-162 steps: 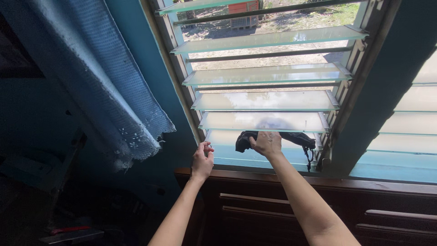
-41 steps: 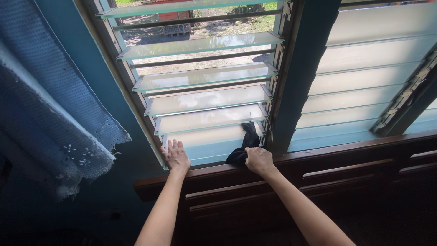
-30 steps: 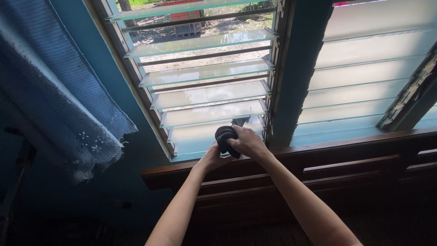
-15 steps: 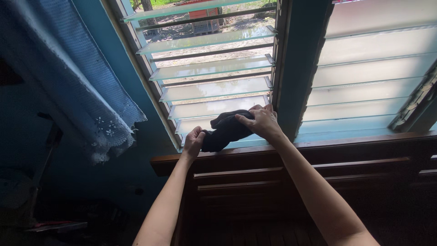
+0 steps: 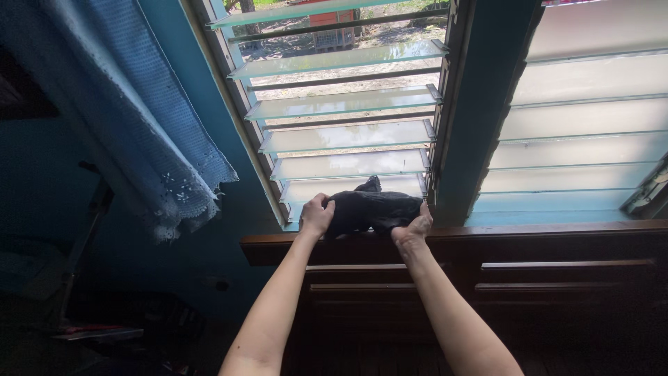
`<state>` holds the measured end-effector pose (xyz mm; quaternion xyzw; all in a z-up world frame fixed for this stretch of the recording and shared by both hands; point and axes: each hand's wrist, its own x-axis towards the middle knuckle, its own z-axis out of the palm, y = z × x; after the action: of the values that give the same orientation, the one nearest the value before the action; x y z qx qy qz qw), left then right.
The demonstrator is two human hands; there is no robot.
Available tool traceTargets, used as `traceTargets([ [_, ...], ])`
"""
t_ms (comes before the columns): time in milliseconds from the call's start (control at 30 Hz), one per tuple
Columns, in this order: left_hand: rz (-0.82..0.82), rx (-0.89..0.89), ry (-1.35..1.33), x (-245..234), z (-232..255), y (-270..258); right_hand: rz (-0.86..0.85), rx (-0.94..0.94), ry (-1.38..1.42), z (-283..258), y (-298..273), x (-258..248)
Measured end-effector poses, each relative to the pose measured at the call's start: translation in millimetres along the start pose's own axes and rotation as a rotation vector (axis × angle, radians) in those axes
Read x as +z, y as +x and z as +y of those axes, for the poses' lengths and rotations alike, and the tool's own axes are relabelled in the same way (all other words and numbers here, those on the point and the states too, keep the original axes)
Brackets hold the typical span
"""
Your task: The person wipes the horizontal glass slats of a window with a dark cloth, moving systematically from lower to upper sections. After cleaning, the person places the cloth into a red bucket on the floor.
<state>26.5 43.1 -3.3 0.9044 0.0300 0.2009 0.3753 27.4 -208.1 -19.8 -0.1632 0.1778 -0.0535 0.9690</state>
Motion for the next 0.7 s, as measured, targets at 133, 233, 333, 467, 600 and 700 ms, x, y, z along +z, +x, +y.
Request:
traceTargets([
  [133,-0.106,-0.012,-0.029,33,9,8,0.044,0.056,0.181,26,21,-9],
  [233,-0.172,0.040,-0.009,50,15,6,0.116,0.016,0.148,40,44,-14],
  [333,-0.200,-0.015,-0.006,49,20,7,0.103,-0.036,0.096,48,83,-19],
  [467,-0.202,0.010,-0.097,44,16,15,0.179,-0.127,0.067,51,131,-34],
  [600,-0.166,0.053,-0.185,42,-3,20,-0.021,-0.301,0.220,62,166,-42],
  [700,-0.198,0.034,-0.191,37,-22,25,-0.078,-0.197,0.400,55,187,-44],
])
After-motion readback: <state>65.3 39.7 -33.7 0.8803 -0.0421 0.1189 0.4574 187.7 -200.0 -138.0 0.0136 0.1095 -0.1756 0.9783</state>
